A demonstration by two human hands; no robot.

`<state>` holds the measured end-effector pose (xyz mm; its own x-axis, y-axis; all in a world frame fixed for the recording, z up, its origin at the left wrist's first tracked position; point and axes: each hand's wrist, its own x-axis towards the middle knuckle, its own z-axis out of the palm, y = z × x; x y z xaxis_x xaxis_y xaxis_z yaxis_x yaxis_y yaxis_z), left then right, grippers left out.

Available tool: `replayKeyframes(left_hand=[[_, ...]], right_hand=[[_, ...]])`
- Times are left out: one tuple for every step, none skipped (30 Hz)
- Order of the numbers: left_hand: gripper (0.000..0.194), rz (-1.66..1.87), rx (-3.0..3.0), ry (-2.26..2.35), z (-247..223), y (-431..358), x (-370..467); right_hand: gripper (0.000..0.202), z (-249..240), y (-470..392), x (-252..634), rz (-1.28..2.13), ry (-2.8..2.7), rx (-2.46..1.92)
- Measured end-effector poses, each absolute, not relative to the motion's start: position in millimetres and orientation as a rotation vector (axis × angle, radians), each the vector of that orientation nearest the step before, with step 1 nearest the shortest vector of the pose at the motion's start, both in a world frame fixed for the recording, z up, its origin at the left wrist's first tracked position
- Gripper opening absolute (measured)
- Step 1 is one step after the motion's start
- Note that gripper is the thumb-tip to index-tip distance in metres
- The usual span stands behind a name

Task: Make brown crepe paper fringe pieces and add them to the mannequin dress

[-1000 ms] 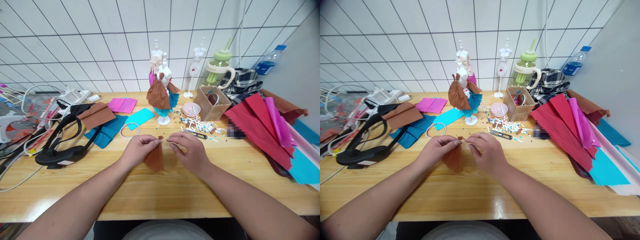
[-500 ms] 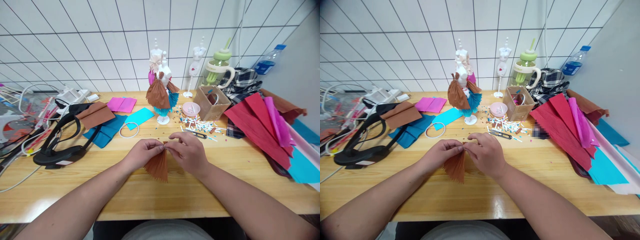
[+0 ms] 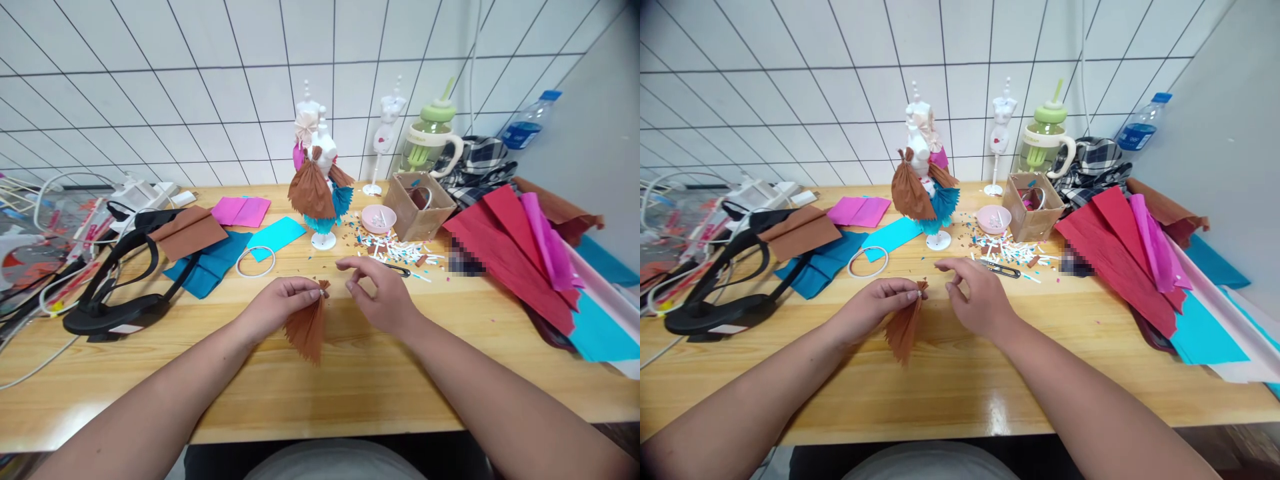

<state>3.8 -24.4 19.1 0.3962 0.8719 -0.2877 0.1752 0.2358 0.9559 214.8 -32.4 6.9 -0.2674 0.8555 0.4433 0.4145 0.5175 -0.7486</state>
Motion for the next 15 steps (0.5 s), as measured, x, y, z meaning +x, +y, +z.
replayKeyframes(left_hand=[[0.027, 0.62, 1.236, 1.061, 18.9, -25.1, 3.4], [0.027, 0.602, 1.198, 1.035, 18.6, -25.8, 3.2], [0.027, 0.582, 1.156, 1.009, 18.3, -26.7, 3.1], [0.028, 0.563, 1.118, 0.985, 18.2, -27.5, 3.0], [0.028, 0.547, 1.087, 0.96, 18.2, -28.3, 2.9], [0.028, 0.536, 1.063, 0.939, 18.3, -28.8, 2.8], [0.028, 0.531, 1.046, 0.922, 18.3, -29.0, 2.5], [0.026, 0.527, 1.034, 0.913, 18.3, -28.8, 2.2], [0.024, 0.519, 1.026, 0.907, 18.1, -28.1, 1.8], [0.023, 0.504, 1.017, 0.9, 17.7, -27.1, 1.3], [0.023, 0.49, 1.008, 0.89, 17.2, -25.7, 0.8], [0.024, 0.492, 1.006, 0.882, 16.8, -24.2, 0.2], [0.027, 0.509, 1.025, 0.882, 16.6, -22.6, -0.4], [0.031, 0.541, 1.076, 0.898, 16.9, -21.2, -1.0], [0.035, 0.583, 1.161, 0.934, 17.7, -20.2, -1.6]], right_hand=[[0.041, 5.4, -31.4, 214.3, 0.801, -1.863, -1.01], [0.046, 4.1, -30.7, 213.5, 0.983, -1.85, -0.952], [0.046, 2.9, -30.3, 212.3, 1.157, -1.832, -0.885], [0.042, 2.0, -30.2, 210.7, 1.298, -1.81, -0.827], [0.036, 1.4, -30.2, 209.1, 1.388, -1.788, -0.791], [0.03, 1.0, -30.3, 207.4, 1.431, -1.765, -0.778], [0.025, 0.8, -30.3, 206.0, 1.438, -1.745, -0.785], [0.021, 0.7, -30.1, 205.0, 1.423, -1.728, -0.805], [0.017, 0.6, -29.6, 204.4, 1.4, -1.715, -0.83], [0.015, 0.6, -28.9, 204.2, 1.377, -1.707, -0.856], [0.014, 0.5, -28.0, 204.5, 1.358, -1.704, -0.883], [0.015, 0.3, -27.0, 205.1, 1.341, -1.705, -0.919], [0.016, 0.3, -26.0, 205.9, 1.321, -1.706, -0.963], [0.017, 0.2, -25.2, 206.8, 1.296, -1.71, -1.012], [0.017, 0.4, -24.6, 207.8, 1.266, -1.721, -1.06]])
